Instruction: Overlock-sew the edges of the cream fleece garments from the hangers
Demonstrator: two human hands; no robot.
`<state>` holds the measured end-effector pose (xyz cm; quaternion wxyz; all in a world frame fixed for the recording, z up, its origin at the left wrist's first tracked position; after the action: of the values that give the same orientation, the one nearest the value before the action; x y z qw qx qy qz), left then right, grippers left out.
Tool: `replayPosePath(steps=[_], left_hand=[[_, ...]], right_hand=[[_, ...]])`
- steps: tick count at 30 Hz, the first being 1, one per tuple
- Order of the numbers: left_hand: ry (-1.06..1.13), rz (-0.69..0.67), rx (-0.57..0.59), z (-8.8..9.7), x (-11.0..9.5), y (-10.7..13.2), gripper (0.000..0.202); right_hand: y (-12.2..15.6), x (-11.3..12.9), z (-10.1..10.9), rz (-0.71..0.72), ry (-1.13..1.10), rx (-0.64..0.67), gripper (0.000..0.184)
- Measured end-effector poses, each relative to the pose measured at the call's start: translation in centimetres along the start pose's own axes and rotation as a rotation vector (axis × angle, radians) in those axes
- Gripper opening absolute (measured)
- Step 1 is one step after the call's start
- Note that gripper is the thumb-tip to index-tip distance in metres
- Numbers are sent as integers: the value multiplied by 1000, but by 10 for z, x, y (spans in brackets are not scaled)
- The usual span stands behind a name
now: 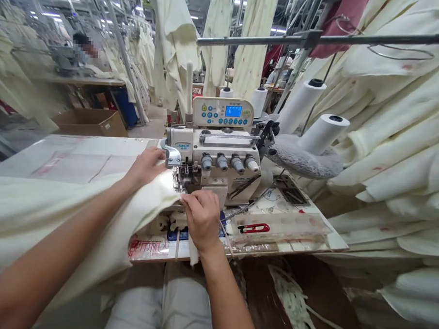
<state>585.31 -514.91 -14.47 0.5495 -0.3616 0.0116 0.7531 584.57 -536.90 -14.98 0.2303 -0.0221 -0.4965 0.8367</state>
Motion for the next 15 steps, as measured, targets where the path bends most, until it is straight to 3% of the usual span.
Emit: replayPosePath(steps=[6,11,13,15], left_hand=[[-30,52,-24,-4,14,-29,10],[-46,153,-52,3,29,-50,14],[-41,225,-61,14,41,-42,18],[-26,298,-68,27,55,-15,24]], right_hand=[[8,1,10,-150,-20,-9,13],[27,26,9,-90,-146,110,19],[32,36,6,-51,-205,162,19],[36,40,3,-59,-271,201,19]])
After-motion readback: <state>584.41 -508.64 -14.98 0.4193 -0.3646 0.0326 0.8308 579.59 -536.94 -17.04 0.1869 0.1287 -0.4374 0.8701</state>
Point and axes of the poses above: each hand's wrist, its own y-axis away from the middle knuckle, its own z-axis out of the back of the hand, x = y × z, the point moved 7 cm from there along -y, towards the middle knuckle, and after that the axes turned 13 degrees about y, right-handed, at the moved point
